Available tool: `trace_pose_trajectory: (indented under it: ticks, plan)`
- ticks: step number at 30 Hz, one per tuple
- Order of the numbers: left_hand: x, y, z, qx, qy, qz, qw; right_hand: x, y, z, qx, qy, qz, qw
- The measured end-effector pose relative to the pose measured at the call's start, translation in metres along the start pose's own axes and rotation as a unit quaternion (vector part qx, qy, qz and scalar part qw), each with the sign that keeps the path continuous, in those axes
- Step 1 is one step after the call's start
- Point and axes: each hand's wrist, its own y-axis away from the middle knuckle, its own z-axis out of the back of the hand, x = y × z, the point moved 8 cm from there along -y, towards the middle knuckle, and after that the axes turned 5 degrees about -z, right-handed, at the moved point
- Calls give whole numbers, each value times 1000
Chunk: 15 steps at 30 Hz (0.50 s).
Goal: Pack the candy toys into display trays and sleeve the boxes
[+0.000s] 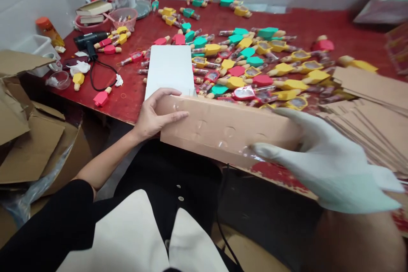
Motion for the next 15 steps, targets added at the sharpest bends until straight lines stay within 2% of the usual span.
trace_pose_trajectory:
  ticks: [3, 8, 15]
  plan:
    - [4, 6, 13, 6, 10, 20, 1000, 4, 8, -5, -29, -43, -17, 999]
    - [18, 19, 34, 19, 51, 54, 997, 14, 21, -27, -20, -72, -3, 997]
    - [66, 32, 61, 24, 127, 145, 981, 41, 27, -65, 53, -80, -61, 994]
